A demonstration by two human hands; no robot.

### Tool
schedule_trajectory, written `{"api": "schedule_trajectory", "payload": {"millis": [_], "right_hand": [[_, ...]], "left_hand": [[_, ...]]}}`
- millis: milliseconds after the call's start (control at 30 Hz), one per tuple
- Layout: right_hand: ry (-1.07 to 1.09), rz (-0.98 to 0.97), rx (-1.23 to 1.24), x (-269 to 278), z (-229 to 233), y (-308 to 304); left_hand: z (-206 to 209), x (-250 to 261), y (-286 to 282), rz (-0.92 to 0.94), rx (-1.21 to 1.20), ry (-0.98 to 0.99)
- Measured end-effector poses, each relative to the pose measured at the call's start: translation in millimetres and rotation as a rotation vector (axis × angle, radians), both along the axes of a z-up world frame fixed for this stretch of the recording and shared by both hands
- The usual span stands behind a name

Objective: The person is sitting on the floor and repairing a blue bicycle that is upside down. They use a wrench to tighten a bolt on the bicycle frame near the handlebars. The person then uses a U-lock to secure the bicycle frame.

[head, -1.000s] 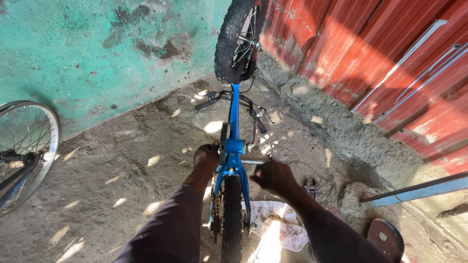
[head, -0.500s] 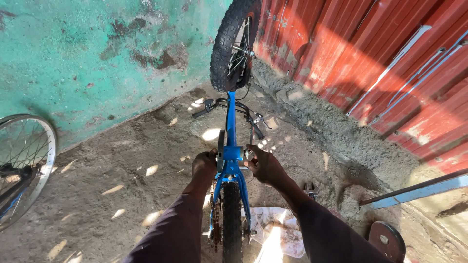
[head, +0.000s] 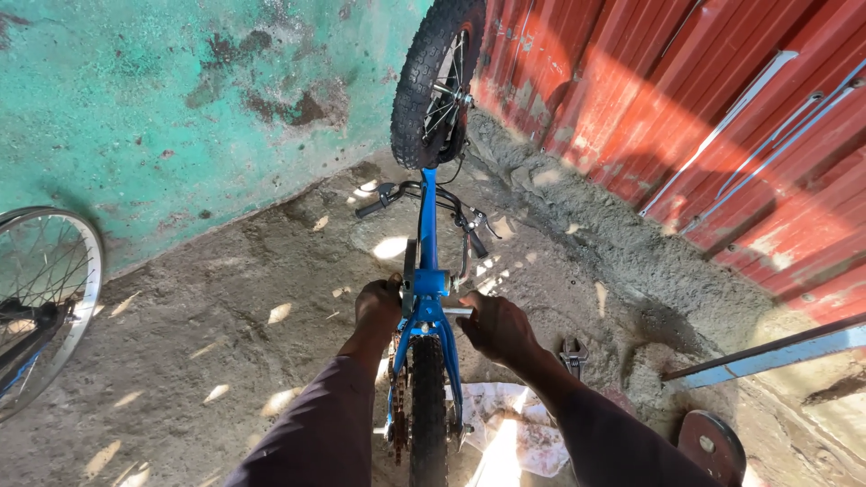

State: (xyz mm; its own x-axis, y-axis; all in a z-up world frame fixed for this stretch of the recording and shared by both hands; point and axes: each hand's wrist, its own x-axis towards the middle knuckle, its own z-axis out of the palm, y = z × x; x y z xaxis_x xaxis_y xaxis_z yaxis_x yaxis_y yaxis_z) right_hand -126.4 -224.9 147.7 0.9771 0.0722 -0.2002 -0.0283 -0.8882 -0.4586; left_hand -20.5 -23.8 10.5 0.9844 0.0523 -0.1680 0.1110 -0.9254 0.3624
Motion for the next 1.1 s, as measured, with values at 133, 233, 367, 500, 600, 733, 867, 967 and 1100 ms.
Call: {"api": "schedule_trajectory", "payload": {"millis": [133, 233, 367, 500, 600, 733, 867, 967, 1100], "right_hand": [[-0.225, -0.095, 0.141, 22, -18, -5], [-0.274, -0.211, 0.391, 38, -29, 0], [0.197, -0.619, 0.934, 48, -30, 11], [0.333, -0.66, 1.081, 55, -44, 13], [0.361, -0.615, 1.153, 59, -44, 6], [0.324, -0.568, 1.279, 66, -50, -6], [0.34, -0.62, 1.359, 58, -34, -4], [0.39, -0.586, 1.297, 56, -40, -2], [0.392, -0.546, 1.367, 83, -88, -14]], "left_hand": [[-28, 1, 4, -0.094, 0.165, -0.131], [-26, -2, 2, -0.118, 0.245, -0.184], [-25, -8, 1, -0.117, 0.223, -0.254], [-46, 12, 1, -0.099, 0.241, -0.211], [-23, 3, -1, -0.027, 0.087, -0.152], [-46, 17, 1, -0.087, 0.268, -0.201], [-84, 43, 3, -0.076, 0.236, -0.302], [-100, 48, 1, -0.069, 0.278, -0.408], [-74, 32, 4, -0.089, 0.214, -0.329]]}}
